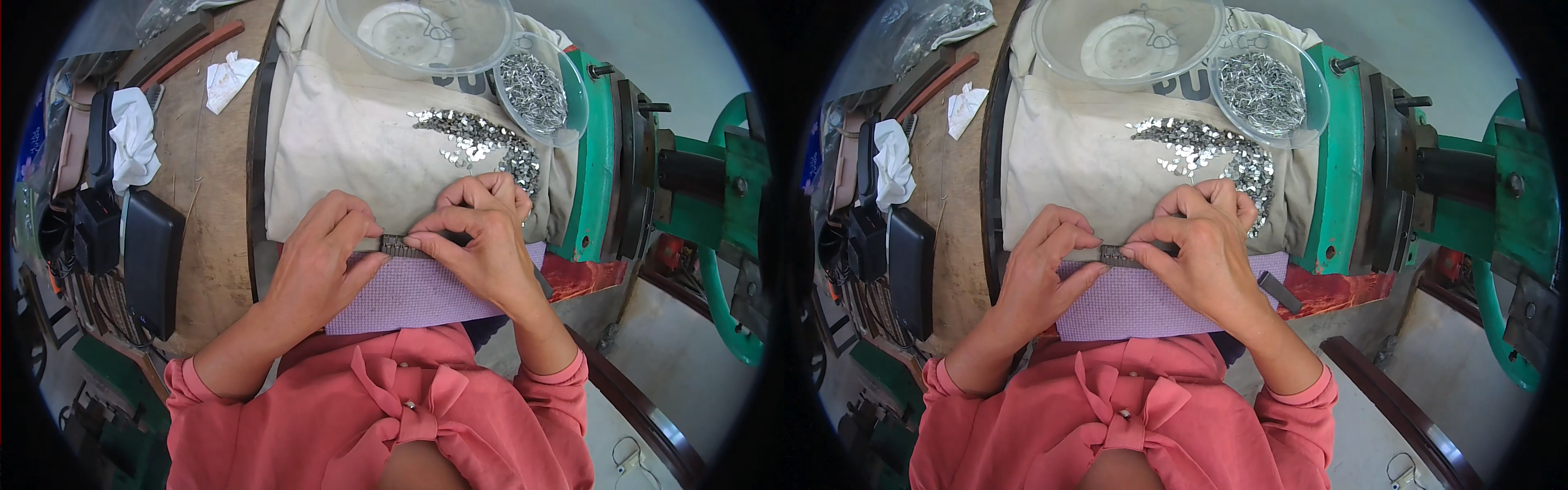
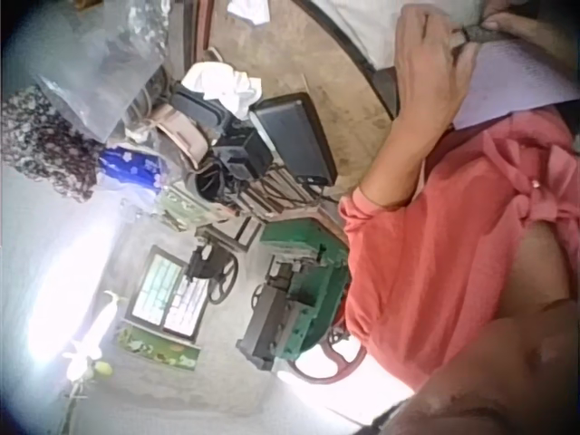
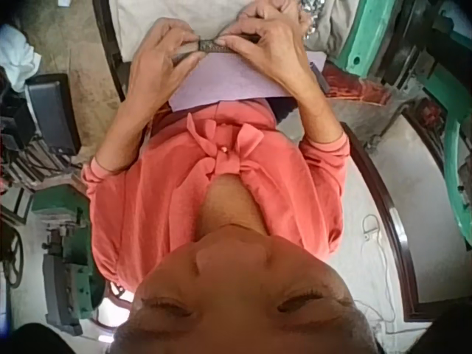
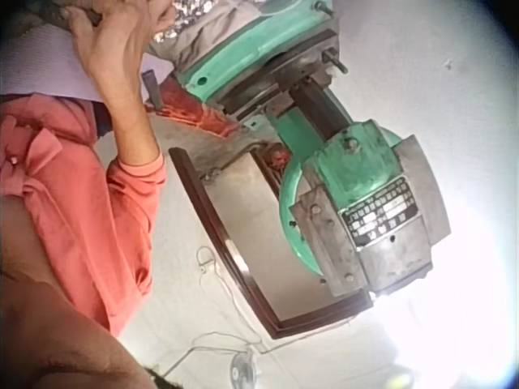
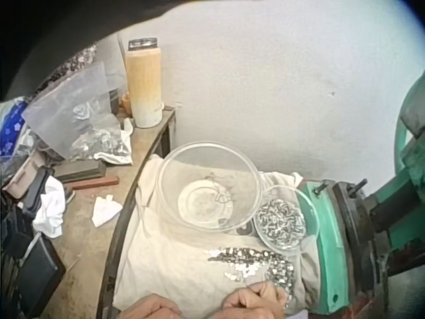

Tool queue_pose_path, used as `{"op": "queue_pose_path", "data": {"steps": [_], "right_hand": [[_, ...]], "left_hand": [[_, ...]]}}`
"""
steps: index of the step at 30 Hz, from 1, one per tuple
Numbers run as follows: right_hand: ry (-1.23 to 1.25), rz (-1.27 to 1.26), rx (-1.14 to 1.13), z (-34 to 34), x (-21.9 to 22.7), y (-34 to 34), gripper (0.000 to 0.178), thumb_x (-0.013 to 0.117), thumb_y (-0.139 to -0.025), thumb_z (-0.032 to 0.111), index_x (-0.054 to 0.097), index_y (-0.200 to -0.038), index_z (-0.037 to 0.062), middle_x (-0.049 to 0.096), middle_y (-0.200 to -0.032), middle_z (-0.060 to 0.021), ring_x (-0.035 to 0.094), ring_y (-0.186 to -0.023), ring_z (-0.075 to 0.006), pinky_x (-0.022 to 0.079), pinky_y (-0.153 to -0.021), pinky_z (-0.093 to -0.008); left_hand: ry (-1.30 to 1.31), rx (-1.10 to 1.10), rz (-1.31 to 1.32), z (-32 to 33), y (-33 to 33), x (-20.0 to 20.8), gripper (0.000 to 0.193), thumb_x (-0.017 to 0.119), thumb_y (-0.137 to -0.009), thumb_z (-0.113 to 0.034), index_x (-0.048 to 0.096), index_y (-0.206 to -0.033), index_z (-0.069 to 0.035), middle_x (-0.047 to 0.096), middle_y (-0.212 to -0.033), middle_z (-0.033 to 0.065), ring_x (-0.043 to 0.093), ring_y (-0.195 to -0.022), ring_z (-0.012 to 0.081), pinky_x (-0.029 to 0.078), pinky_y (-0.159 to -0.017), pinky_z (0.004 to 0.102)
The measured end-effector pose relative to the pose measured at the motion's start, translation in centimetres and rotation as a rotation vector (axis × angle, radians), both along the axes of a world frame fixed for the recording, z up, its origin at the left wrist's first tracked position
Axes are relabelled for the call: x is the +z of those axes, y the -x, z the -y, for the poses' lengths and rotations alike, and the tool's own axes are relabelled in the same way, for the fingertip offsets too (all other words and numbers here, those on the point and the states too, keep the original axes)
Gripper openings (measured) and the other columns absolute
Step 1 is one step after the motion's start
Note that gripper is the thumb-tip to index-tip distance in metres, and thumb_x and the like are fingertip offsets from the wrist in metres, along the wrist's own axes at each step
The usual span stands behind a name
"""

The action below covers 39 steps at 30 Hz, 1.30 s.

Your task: The person picks small silver metal pieces from a bowl and places them into a metal strip with slots. They then insert the strip into a green press machine and operate the lever to press the components. The person repeats this process, loading the strip and pressing it multiple times.

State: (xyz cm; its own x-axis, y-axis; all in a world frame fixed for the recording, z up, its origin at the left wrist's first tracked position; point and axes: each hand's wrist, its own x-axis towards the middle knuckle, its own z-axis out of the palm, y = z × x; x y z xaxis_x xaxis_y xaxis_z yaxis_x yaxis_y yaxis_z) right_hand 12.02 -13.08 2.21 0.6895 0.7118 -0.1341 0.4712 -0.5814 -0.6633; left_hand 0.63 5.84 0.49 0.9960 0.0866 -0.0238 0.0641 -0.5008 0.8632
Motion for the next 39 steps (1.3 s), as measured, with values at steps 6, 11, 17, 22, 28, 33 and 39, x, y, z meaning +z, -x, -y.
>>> {"op": "queue_pose_path", "data": {"steps": [6,11,17,22,28,33,39], "right_hand": [[0.008,0.068,0.029,-0.3,0.2,0.0,0.016,0.084,-0.072,0.031,0.081,-0.081,0.0179,0.057,-0.088,0.0034,0.044,-0.101,-0.0236,0.024,-0.092,-0.043],[0.023,0.083,0.014,0.7,0.4,-0.3,0.016,0.084,-0.071,0.03,0.081,-0.08,0.0186,0.057,-0.087,0.0033,0.044,-0.101,-0.0239,0.024,-0.092,-0.0427],[0.026,0.076,0.004,0.6,0.3,-0.2,0.016,0.085,-0.07,0.03,0.081,-0.08,0.0191,0.057,-0.087,0.0034,0.045,-0.1,-0.0236,0.024,-0.093,-0.0425],[0.053,0.077,-0.001,1.4,0.5,-0.4,0.015,0.084,-0.07,0.031,0.081,-0.08,0.0193,0.057,-0.087,0.0034,0.045,-0.1,-0.0232,0.024,-0.093,-0.0426],[0.064,0.082,0.004,1.3,0.7,-0.5,0.017,0.084,-0.07,0.033,0.081,-0.08,0.0189,0.057,-0.087,0.0035,0.045,-0.101,-0.0232,0.024,-0.093,-0.0426],[0.068,0.078,-0.015,1.7,0.8,-0.5,0.016,0.084,-0.07,0.032,0.081,-0.079,0.0194,0.057,-0.087,0.0041,0.045,-0.102,-0.023,0.024,-0.093,-0.0426],[0.097,0.077,0.0,2.2,1.0,-0.8,0.016,0.084,-0.071,0.032,0.081,-0.08,0.0192,0.057,-0.088,0.0041,0.045,-0.102,-0.0227,0.024,-0.093,-0.043]], "left_hand": [[-0.019,-0.015,-0.003,-0.1,0.0,-0.1,0.029,0.08,-0.072,-0.001,0.066,-0.097,-0.001,0.058,-0.102,0.0123,0.062,-0.093,0.0289,0.05,-0.077,0.0359],[-0.036,-0.018,-0.003,-0.1,0.0,0.0,0.029,0.081,-0.072,-0.002,0.067,-0.097,-0.001,0.059,-0.103,0.0117,0.063,-0.093,0.0268,0.051,-0.078,0.0337],[-0.031,-0.022,-0.019,-0.1,0.0,0.1,0.028,0.081,-0.071,-0.002,0.067,-0.096,-0.001,0.059,-0.104,0.0118,0.063,-0.093,0.0263,0.051,-0.078,0.0332],[-0.031,-0.018,-0.024,0.0,0.0,0.0,0.029,0.081,-0.071,-0.001,0.067,-0.096,-0.001,0.059,-0.103,0.0115,0.063,-0.093,0.0261,0.051,-0.077,0.033],[-0.04,-0.017,-0.016,-0.1,0.0,0.1,0.03,0.081,-0.07,0.0,0.066,-0.096,-0.001,0.059,-0.104,0.0116,0.063,-0.093,0.0257,0.051,-0.077,0.033],[-0.024,-0.01,-0.013,0.0,-0.1,0.2,0.028,0.08,-0.071,0.0,0.066,-0.094,0.001,0.058,-0.102,0.0126,0.062,-0.092,0.0296,0.05,-0.076,0.0367],[-0.036,-0.012,-0.029,0.0,0.0,0.1,0.03,0.081,-0.069,0.001,0.066,-0.096,-0.001,0.059,-0.103,0.0116,0.063,-0.093,0.0259,0.051,-0.078,0.0329]]}}
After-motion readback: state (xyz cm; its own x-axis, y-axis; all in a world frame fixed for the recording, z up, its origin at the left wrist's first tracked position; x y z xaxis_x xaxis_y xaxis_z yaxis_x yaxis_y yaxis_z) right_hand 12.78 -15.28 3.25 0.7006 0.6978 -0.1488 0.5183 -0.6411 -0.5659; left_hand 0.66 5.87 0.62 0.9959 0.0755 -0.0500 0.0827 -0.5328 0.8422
